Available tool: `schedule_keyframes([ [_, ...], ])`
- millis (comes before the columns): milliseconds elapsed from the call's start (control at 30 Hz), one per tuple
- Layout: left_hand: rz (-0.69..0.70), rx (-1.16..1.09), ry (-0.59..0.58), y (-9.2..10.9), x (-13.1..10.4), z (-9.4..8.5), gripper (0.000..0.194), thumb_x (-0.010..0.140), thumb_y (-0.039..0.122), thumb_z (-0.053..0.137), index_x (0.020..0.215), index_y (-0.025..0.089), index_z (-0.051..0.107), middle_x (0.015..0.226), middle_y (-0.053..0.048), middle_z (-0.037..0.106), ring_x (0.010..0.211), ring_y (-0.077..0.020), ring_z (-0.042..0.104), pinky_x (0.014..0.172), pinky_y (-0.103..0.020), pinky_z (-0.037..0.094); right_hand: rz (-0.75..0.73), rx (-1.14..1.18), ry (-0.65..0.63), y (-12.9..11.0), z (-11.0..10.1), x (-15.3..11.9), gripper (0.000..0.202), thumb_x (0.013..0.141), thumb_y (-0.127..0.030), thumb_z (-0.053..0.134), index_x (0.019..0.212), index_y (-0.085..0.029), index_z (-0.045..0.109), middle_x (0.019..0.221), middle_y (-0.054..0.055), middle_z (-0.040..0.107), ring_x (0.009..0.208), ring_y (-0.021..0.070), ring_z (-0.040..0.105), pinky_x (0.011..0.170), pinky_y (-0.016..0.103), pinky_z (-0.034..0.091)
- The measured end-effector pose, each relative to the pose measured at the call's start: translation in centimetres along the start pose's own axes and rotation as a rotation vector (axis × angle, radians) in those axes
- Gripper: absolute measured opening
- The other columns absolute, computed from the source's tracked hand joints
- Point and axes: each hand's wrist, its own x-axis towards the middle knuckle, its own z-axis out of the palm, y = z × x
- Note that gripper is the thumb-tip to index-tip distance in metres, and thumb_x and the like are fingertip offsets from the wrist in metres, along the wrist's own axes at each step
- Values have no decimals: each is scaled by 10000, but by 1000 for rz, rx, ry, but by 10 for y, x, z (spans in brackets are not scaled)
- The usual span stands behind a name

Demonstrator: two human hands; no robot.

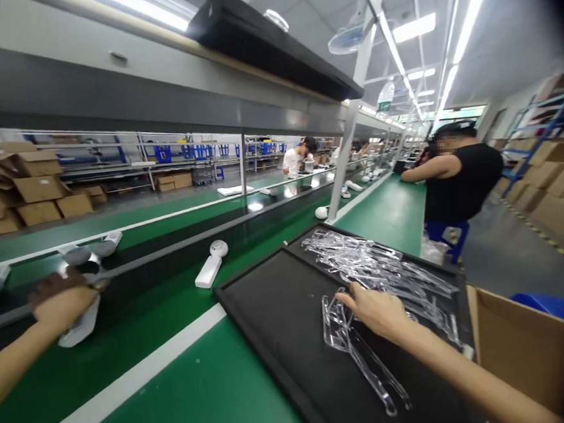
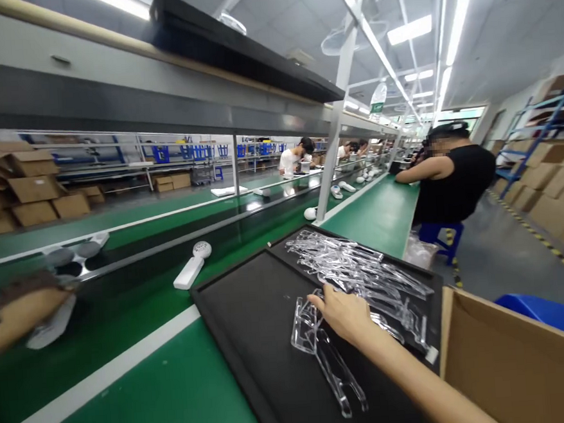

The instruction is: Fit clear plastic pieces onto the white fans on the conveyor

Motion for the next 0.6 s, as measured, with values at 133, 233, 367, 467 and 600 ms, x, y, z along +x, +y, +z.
schedule_keyframes([
  [133,-115,458,-42,43,28,85,728,727,607,530,1265,117,488,1234,-248,586,1181,-466,521,902,-542,453,26,-104,46,-27,14,9,417,935,-412,447,1087,-40,557,1007,267,666,959,375,670,780,432,459],
  [233,-201,434,-271,69,44,169,830,750,642,500,1412,163,349,1350,-268,484,1205,-444,507,924,-510,422,28,-119,26,-34,22,8,372,923,-359,457,1109,-55,563,1007,232,666,914,351,688,756,419,480],
  [367,-250,368,-278,73,50,230,796,661,514,654,1356,195,433,1325,-285,463,1193,-495,479,902,-562,387,-7,83,67,-2,44,2,483,839,-300,498,1286,-114,498,1080,156,660,948,298,679,777,396,504],
  [467,-240,280,-258,61,51,226,715,643,405,684,1298,210,476,1292,-252,490,1196,-496,464,928,-588,350,-74,402,141,23,50,0,528,782,-392,511,1248,-149,560,920,86,670,841,240,671,746,337,521],
  [600,-124,54,-286,69,49,182,656,690,404,676,1280,228,452,1134,-131,610,1069,-342,590,902,-438,439,-172,856,139,1,19,-3,555,790,-549,473,1189,-194,625,871,49,630,767,198,626,717,303,527],
])
